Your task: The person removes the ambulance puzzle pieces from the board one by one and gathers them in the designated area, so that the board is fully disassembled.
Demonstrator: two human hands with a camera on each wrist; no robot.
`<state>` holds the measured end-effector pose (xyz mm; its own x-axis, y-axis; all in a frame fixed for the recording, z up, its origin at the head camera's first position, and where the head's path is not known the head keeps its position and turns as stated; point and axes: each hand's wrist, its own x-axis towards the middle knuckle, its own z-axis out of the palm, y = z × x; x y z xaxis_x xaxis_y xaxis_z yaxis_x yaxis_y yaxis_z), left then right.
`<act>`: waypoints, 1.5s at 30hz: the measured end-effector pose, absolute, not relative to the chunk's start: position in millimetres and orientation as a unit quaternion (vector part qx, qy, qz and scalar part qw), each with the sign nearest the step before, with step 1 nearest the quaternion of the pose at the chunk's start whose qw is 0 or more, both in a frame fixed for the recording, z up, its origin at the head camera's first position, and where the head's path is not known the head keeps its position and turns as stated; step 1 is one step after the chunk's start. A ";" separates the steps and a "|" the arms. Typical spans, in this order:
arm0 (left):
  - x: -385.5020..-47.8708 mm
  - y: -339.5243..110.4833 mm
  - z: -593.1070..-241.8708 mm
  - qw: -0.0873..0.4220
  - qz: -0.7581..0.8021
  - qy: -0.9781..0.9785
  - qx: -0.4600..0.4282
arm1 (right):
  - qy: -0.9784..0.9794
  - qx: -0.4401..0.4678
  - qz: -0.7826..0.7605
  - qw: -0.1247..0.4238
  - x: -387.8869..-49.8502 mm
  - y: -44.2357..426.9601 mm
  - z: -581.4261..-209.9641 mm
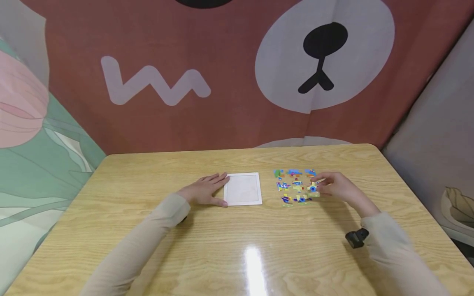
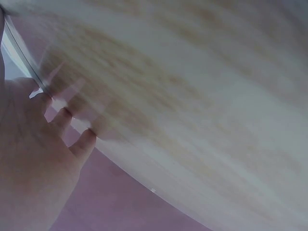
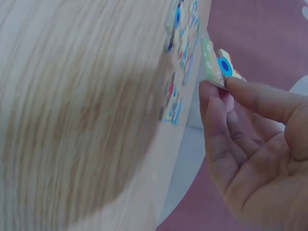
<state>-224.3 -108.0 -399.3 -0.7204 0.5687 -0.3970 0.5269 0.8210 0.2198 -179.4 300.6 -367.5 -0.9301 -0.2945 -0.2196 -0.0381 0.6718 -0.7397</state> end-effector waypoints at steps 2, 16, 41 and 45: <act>-224.3 -108.0 -399.4 0.230 0.045 0.926 0.295 | 0.898 -0.092 -0.395 0.169 -179.6 304.6 -369.9; -224.7 -107.8 -400.8 0.234 0.048 0.926 0.291 | 0.899 -0.063 -0.377 0.212 -180.1 322.4 -381.4; -224.6 -105.8 -396.9 0.232 0.041 0.927 0.291 | 0.898 -0.043 -0.367 0.239 -183.8 323.1 -382.7; -224.2 -106.1 -396.9 0.236 0.043 0.927 0.289 | 0.903 -0.038 -0.355 0.239 -183.3 321.0 -382.9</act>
<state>-224.2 -106.1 -396.9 -0.7211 0.5564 -0.4128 0.5162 0.8289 0.2156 -183.3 321.0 -382.9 -0.8827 -0.2377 -0.4054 0.1021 0.7450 -0.6592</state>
